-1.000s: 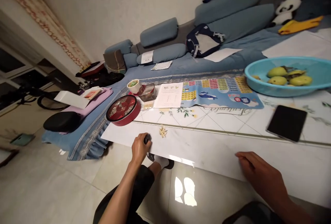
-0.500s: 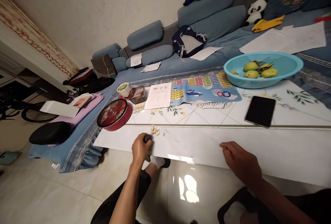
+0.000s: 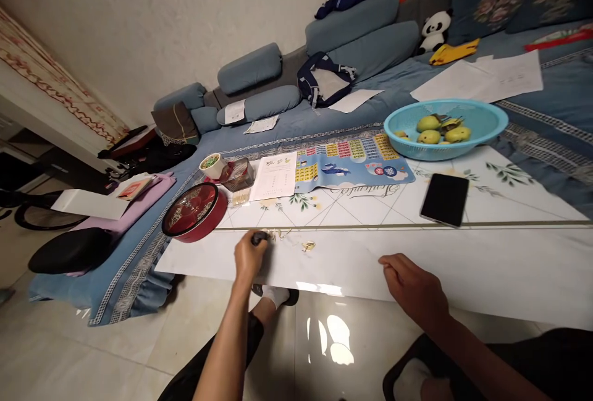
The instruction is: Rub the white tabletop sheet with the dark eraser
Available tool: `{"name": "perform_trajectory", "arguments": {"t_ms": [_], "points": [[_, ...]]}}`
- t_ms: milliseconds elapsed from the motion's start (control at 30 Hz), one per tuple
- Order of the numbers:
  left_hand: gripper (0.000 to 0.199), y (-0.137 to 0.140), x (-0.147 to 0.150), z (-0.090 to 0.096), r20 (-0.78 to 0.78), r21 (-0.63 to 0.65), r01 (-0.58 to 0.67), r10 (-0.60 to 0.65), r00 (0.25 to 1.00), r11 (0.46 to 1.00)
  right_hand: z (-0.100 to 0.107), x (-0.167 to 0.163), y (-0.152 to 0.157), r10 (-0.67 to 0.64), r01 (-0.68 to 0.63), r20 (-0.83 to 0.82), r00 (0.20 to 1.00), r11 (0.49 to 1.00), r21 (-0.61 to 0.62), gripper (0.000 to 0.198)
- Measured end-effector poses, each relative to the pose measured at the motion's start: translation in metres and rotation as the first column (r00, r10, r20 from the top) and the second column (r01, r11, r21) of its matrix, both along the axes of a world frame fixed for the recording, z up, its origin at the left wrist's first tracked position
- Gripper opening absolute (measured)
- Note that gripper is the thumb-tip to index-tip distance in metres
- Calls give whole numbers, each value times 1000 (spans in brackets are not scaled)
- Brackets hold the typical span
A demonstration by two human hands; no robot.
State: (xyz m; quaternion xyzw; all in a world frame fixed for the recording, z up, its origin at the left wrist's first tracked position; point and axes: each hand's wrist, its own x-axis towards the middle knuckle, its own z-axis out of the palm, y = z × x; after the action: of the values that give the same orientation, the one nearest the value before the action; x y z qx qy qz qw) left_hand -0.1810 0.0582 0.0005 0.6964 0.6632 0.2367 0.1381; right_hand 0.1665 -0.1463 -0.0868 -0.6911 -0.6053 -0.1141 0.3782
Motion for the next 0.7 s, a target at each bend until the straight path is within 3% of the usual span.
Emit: {"name": "perform_trajectory", "arguments": {"t_ms": [67, 133, 200, 267, 367, 433, 567, 633, 700], "points": [[27, 21, -19, 6, -142, -17, -120, 117, 983, 993, 0, -1, 0, -10, 10, 0, 1000, 1000, 9, 29], [28, 28, -19, 4, -214, -26, -158, 149, 965, 987, -1, -1, 1, -24, 24, 2, 1000, 1000, 16, 29], [26, 21, -1, -5, -187, 2, -91, 89, 978, 996, -3, -1, 1, -26, 26, 5, 1000, 999, 19, 29], [23, 7, 24, -15, -90, 24, 50, -48, 995, 998, -4, -1, 1, -23, 23, 11, 1000, 999, 22, 29], [23, 0, 45, -16, 80, -6, 212, -211, 974, 977, -4, -1, 1, -12, 12, 20, 1000, 999, 29, 28], [24, 14, 38, -6, 89, -15, 168, -166, 982, 986, -3, -1, 0, 2, -2, 16, 1000, 1000, 28, 28], [25, 60, 11, 12, -90, -8, -64, 63, 994, 998, -3, -2, 0, -9, 9, 16, 1000, 1000, 18, 29], [25, 66, 17, 9, -115, -20, -62, 59, 992, 998, -4, -2, 0, -21, 21, 20, 1000, 1000, 10, 29], [26, 54, 40, -2, -100, -14, 2, -3, 995, 1000, -5, -2, 0, -21, 20, 25, 999, 1000, 10, 29]]}}
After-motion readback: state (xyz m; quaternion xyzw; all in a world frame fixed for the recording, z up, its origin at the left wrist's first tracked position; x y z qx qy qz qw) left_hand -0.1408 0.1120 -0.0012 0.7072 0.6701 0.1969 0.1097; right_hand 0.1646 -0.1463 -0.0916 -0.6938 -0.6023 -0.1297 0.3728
